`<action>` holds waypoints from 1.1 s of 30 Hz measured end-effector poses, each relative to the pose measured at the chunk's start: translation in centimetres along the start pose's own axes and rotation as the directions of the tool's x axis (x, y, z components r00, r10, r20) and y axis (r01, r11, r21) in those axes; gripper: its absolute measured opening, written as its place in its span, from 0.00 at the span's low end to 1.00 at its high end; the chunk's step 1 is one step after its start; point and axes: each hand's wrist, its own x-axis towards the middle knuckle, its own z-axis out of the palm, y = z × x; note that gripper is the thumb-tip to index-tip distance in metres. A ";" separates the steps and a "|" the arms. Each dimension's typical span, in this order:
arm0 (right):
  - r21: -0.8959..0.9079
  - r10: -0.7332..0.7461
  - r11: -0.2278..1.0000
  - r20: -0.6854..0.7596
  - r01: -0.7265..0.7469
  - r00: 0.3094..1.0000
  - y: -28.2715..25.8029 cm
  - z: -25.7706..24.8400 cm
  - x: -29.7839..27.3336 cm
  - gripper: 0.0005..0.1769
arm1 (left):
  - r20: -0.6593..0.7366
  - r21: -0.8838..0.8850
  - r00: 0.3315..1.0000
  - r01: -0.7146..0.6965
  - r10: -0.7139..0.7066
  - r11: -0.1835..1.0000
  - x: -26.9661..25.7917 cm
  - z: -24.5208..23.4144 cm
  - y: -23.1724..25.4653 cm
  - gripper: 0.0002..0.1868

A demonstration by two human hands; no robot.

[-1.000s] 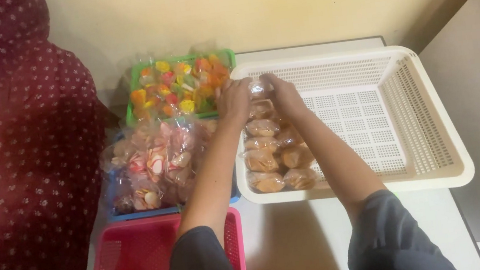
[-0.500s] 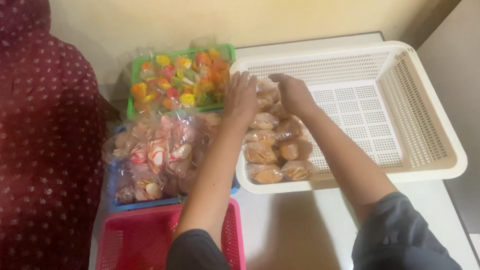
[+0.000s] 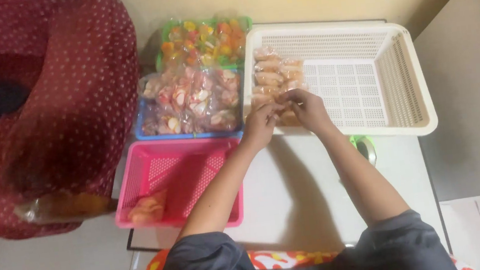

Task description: Packaging small food items into plastic bags and sealing them with a tape dispenser, then sorting them into baskets.

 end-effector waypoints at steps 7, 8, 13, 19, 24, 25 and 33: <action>-0.007 0.029 1.000 0.118 -0.028 0.993 -2.9 3.8 -4.7 0.11 | -0.122 -0.022 0.992 -0.024 0.021 0.999 -9.5 -0.6 -5.1 0.11; 0.015 0.028 0.999 0.138 -0.030 0.990 -3.6 4.5 -5.3 0.12 | -0.123 -0.013 0.992 -0.006 0.004 1.000 -10.3 -0.3 -7.0 0.12; 0.034 -0.010 0.999 0.233 0.002 0.972 -6.0 8.4 -6.3 0.11 | -0.208 0.081 0.978 0.036 -0.018 0.996 -14.4 -4.3 -8.9 0.13; -0.017 -0.200 0.976 0.310 0.216 0.929 -8.2 15.1 -6.0 0.12 | -0.246 0.203 0.969 0.086 -0.034 0.975 -18.7 -12.8 -10.0 0.15; 0.096 -0.328 0.944 0.367 0.315 0.871 -11.1 22.2 -7.0 0.16 | -0.363 0.391 0.930 0.214 -0.063 0.895 -22.6 -19.4 -12.1 0.15; 0.098 -0.330 0.943 0.369 0.317 0.869 -12.0 23.2 -7.2 0.16 | -0.366 0.392 0.928 0.216 -0.064 0.894 -23.3 -20.2 -12.5 0.15; -0.032 -0.249 0.944 0.586 0.329 0.771 -18.0 28.8 -10.2 0.29 | -0.217 -0.144 0.604 0.758 -0.767 0.637 -25.1 -24.6 2.8 0.19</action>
